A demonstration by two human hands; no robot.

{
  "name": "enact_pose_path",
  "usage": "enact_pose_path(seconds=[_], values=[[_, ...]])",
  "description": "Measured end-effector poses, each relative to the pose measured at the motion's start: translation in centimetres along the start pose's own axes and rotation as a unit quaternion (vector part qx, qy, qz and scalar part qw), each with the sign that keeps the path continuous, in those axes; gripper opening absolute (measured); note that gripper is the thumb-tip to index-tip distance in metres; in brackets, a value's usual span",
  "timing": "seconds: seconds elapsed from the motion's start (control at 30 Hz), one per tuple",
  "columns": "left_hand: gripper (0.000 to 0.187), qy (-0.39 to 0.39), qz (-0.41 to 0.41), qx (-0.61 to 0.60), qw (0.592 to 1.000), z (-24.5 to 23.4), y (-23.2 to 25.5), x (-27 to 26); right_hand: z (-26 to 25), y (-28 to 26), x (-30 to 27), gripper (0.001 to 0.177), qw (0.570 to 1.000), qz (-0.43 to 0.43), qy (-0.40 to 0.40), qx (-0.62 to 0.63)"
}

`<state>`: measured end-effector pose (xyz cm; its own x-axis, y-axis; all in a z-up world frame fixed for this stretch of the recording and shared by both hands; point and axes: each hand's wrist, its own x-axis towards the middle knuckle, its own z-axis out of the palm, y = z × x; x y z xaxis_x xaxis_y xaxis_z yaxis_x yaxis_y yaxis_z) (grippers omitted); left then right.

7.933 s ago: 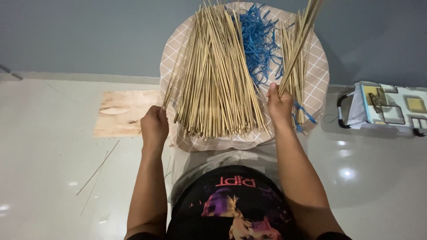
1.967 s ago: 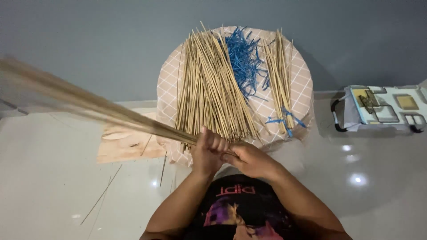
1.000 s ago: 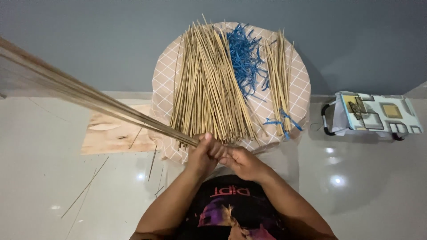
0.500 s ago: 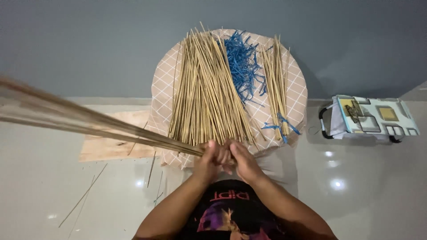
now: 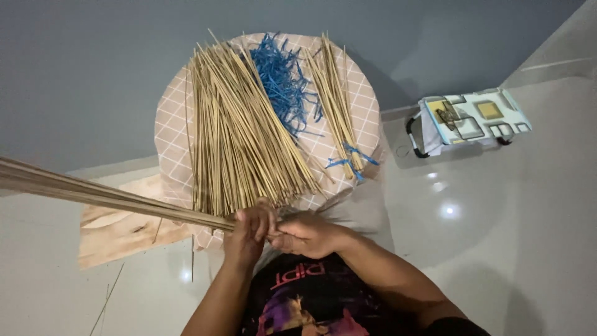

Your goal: Bundling thin wooden sticks together using blue plastic ties

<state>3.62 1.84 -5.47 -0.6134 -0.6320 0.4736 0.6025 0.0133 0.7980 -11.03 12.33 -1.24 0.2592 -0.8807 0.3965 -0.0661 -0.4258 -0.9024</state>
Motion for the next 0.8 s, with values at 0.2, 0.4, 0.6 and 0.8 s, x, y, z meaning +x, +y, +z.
enact_pose_path(seconds=[0.2,0.4,0.6,0.8], values=[[0.091,0.114,0.039,0.233,0.965,-0.7,0.1,-0.4,1.3,3.9,-1.9,0.004,0.986,-0.059,0.138,-0.066],[0.037,-0.136,0.254,0.632,0.719,2.3,5.8,0.6,-2.5,4.8,-1.0,0.019,0.926,0.159,0.055,-0.339],[0.043,-0.358,-0.213,0.605,0.679,0.9,9.2,5.5,-6.0,1.1,2.3,0.021,0.819,0.123,-0.206,-0.521],[0.031,-0.365,-0.196,0.601,0.684,-1.7,7.2,4.2,-6.6,-0.6,5.4,0.024,0.818,0.115,-0.290,-0.484]])
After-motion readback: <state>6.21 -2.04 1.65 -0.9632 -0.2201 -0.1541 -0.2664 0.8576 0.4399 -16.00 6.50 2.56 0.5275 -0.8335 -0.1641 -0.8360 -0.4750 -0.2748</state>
